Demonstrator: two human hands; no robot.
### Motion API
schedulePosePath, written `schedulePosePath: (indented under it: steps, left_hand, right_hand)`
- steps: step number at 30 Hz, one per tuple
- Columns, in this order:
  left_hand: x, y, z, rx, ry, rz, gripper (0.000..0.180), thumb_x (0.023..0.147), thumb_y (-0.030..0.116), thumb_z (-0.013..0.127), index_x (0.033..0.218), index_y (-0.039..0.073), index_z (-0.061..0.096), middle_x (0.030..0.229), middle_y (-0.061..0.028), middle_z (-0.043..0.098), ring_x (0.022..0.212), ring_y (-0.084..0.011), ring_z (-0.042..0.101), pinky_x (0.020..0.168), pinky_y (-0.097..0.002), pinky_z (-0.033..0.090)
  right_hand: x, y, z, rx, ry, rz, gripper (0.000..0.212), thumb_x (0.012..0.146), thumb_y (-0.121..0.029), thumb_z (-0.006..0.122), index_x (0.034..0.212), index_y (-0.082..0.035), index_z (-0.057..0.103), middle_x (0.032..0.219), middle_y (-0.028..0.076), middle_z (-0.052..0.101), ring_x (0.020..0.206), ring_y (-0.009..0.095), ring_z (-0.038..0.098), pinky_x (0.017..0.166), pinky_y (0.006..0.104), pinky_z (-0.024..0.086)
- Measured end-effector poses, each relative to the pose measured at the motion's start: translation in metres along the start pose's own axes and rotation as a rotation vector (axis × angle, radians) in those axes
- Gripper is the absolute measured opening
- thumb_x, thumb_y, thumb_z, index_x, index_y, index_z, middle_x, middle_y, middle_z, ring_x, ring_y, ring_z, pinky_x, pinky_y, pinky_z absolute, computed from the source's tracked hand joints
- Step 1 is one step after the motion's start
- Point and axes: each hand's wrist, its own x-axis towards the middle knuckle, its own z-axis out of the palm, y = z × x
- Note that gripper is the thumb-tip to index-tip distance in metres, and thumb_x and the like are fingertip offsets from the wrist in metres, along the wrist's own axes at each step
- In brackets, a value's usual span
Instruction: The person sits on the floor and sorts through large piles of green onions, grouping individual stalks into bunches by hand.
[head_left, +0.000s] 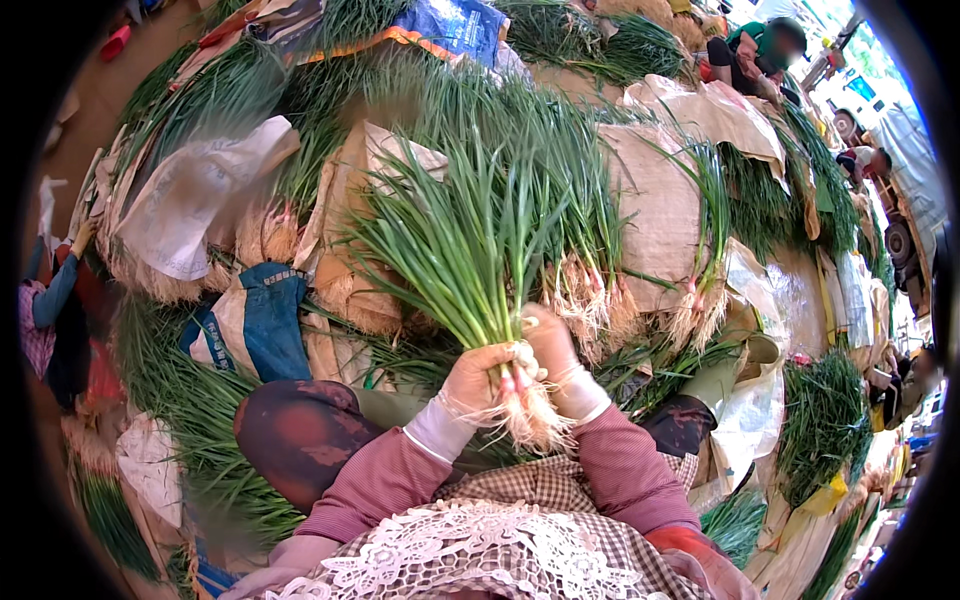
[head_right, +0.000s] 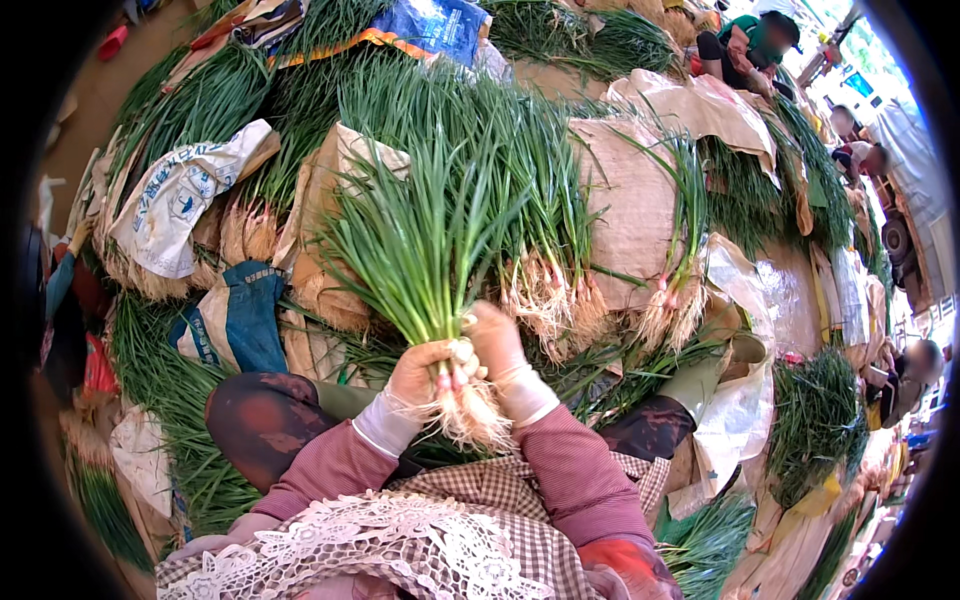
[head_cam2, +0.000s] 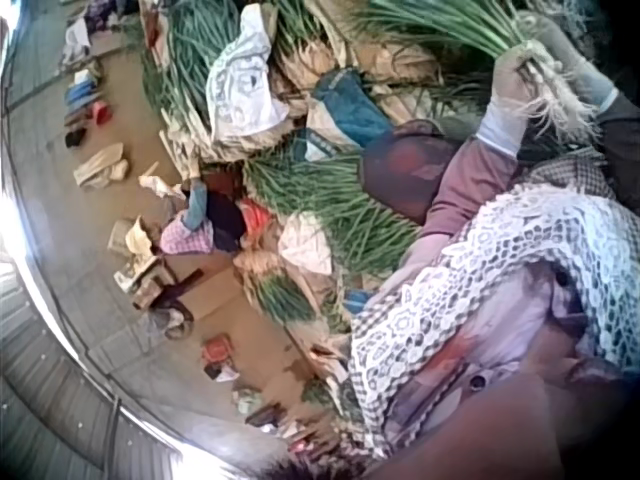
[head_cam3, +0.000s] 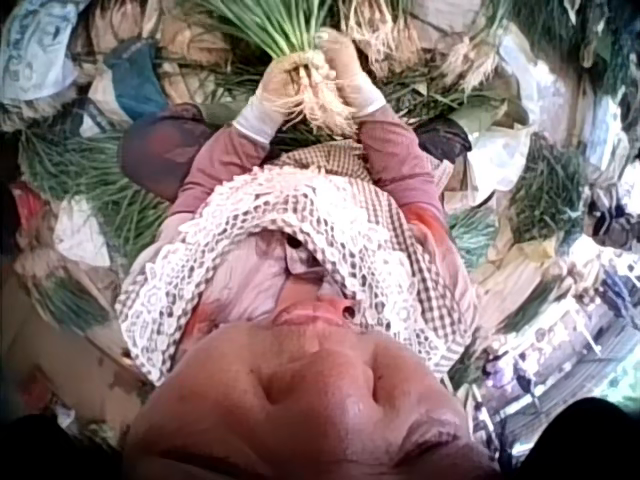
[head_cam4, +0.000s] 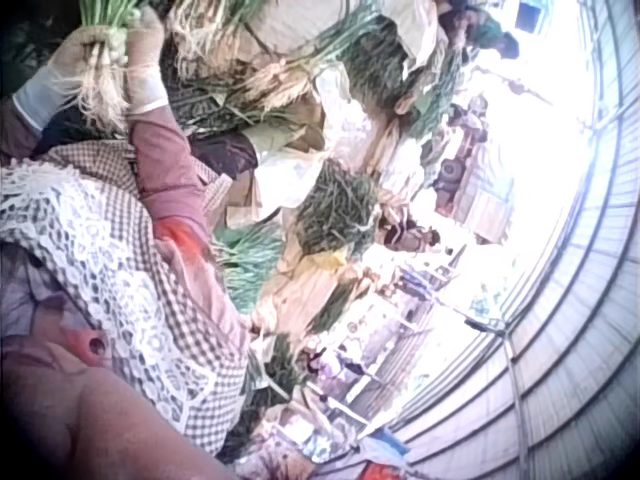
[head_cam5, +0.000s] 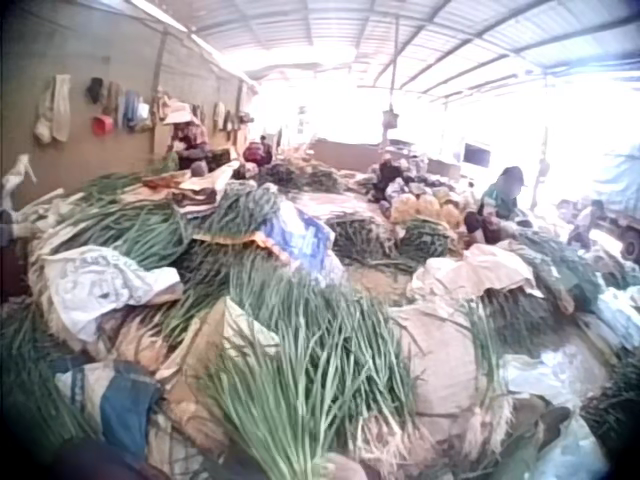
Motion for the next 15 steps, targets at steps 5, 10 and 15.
schedulePosePath:
  steps: [5, 10, 15]
  left_hand:
    - [-0.009, 0.019, 0.043, 0.062, -0.052, 0.162, 0.05, 0.075, 0.014, 0.051, 0.12, 0.002, 0.031, 0.068, -0.0058, 0.05, 0.06, -0.0177, 0.051, 0.069, -0.0347, 0.042]
    - [0.0, 0.022, 0.016, -0.113, -0.126, 0.128, 0.05, 0.079, 0.019, 0.049, 0.12, -0.003, 0.032, 0.069, -0.0053, 0.051, 0.066, -0.0173, 0.05, 0.076, -0.0371, 0.041]
    - [0.005, 0.009, 0.005, -0.063, -0.163, 0.051, 0.028, 0.076, 0.015, 0.052, 0.099, 0.0, 0.048, 0.069, -0.0059, 0.054, 0.069, -0.0202, 0.051, 0.077, -0.0362, 0.04]
  right_hand:
    - [-0.04, 0.04, -0.001, -0.04, -0.319, 0.107, 0.026, 0.084, -0.024, 0.038, 0.091, -0.006, 0.055, 0.072, 0.01, 0.057, 0.068, 0.02, 0.057, 0.059, 0.028, 0.047]
    - [0.018, -0.047, -0.005, -1.347, 0.149, 0.062, 0.039, 0.075, -0.036, 0.057, 0.092, -0.004, 0.042, 0.067, 0.012, 0.054, 0.063, 0.021, 0.056, 0.053, 0.0308, 0.045]
    - [0.047, -0.009, -0.066, -1.305, 0.191, -0.139, 0.02, 0.065, -0.019, 0.064, 0.072, -0.005, 0.052, 0.075, 0.011, 0.054, 0.068, 0.019, 0.055, 0.057, 0.0331, 0.044]
